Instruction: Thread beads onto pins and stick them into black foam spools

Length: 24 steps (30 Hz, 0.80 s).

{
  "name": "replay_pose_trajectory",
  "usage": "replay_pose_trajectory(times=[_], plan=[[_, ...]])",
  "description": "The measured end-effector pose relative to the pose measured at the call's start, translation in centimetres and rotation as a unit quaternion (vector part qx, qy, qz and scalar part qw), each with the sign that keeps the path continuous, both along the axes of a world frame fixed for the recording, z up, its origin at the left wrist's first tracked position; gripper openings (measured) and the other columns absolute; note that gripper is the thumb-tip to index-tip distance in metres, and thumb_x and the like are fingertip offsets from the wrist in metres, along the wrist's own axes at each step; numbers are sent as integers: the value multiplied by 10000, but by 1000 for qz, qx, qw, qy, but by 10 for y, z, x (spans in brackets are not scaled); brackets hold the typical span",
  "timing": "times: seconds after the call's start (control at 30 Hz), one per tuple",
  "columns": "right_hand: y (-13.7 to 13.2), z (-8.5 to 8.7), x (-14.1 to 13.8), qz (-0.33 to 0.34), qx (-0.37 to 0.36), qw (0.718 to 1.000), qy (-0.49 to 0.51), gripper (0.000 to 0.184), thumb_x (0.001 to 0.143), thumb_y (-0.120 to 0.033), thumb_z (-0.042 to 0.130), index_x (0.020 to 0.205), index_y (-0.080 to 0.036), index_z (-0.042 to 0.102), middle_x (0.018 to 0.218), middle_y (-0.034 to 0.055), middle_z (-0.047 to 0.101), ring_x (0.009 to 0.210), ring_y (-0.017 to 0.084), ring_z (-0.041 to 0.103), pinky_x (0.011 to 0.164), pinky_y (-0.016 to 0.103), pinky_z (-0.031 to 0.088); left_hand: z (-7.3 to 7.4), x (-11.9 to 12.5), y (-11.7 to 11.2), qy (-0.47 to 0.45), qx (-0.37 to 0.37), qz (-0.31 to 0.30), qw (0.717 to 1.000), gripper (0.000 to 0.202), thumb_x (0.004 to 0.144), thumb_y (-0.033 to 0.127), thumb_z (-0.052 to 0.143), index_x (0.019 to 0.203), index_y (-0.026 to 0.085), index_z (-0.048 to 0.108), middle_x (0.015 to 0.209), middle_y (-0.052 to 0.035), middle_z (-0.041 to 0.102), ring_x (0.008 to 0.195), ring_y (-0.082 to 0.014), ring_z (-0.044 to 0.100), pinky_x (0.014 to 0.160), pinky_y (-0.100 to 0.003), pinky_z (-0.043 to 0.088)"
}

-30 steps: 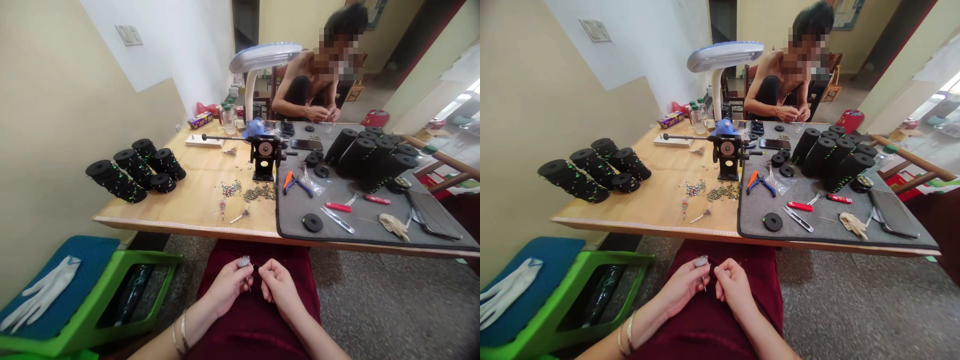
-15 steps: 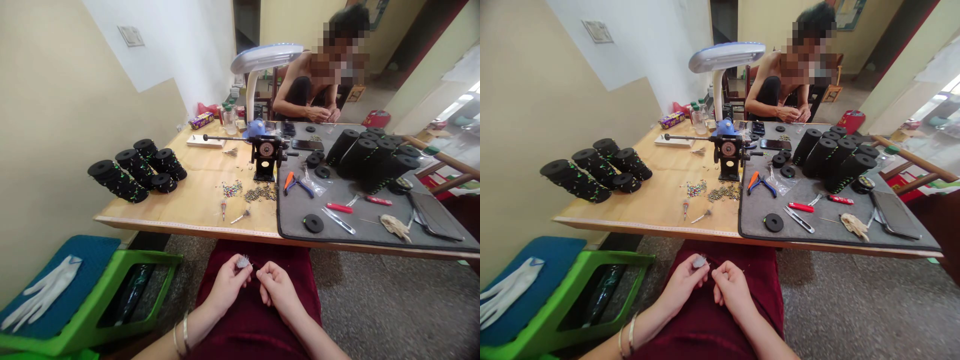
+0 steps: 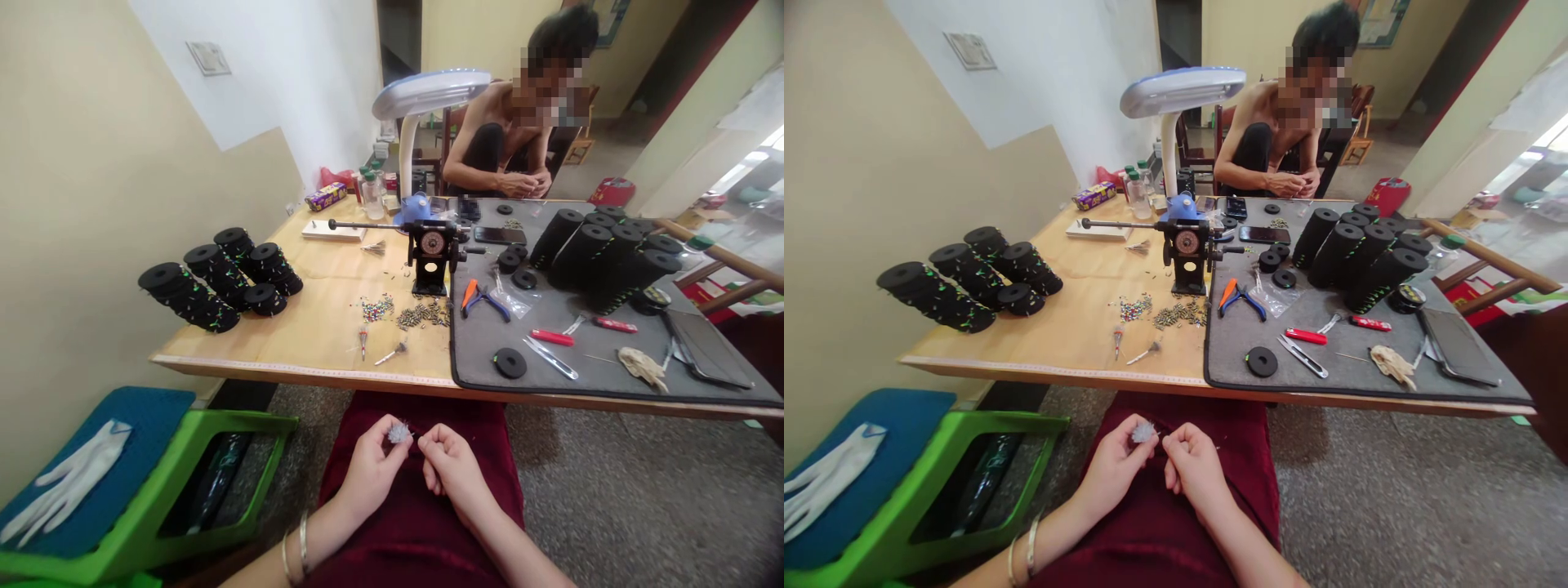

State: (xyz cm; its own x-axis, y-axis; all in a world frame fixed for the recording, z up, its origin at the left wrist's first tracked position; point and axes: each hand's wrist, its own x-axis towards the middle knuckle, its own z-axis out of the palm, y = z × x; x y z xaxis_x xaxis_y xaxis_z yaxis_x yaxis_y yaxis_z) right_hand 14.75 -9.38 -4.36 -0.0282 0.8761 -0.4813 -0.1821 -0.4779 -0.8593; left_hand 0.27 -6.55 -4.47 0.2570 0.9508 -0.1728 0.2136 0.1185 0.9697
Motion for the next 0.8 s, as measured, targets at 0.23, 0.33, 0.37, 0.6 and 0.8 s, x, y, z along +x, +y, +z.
replay_pose_trajectory(times=[0.23, 0.33, 0.37, 0.6, 0.8], plan=[[2, 0, -1, -13, 9, 1000, 12, 399, 730, -566, 610, 737, -190, 477, 350, -92, 498, 277, 41, 314, 322, 155, 180, 9, 3, -2, 8, 18, -24, 1000, 169, 805, 302, 606, 699, 173, 578, 642, 3, 557, 626, -141, 491, 610, -226, 397], [2, -1, -1, -13, 12, 1000, 17, 407, 719, -572, 624, 736, -189, 487, 348, -90, 498, 275, 43, 311, 323, 159, 177, 10, 4, -2, -8, -7, -34, 999, 170, 799, 312, 613, 705, 172, 593, 634, 2, 570, 607, -141, 507, 586, -224, 406], [3, -1, -1, -15, 13, 1000, 19, 407, 716, -571, 628, 732, -189, 488, 346, -89, 497, 273, 42, 306, 324, 159, 174, 10, 5, -2, -16, -20, -39, 999, 169, 796, 316, 615, 708, 173, 592, 629, 4, 571, 595, -140, 512, 571, -223, 411], [3, -2, 2, -42, 13, 998, 43, 388, 717, -549, 631, 717, -190, 483, 335, -101, 466, 277, 33, 259, 333, 166, 132, 13, 8, -2, -39, -66, -60, 995, 162, 796, 312, 603, 724, 173, 564, 601, 7, 576, 558, -137, 539, 534, -228, 444], [4, 1, 1, -61, 8, 996, 60, 384, 713, -540, 632, 734, -186, 482, 327, -116, 425, 285, 33, 235, 339, 173, 118, 11, 8, -2, -31, -59, -61, 996, 155, 781, 295, 604, 700, 174, 553, 575, 28, 535, 531, -123, 494, 514, -219, 399]])
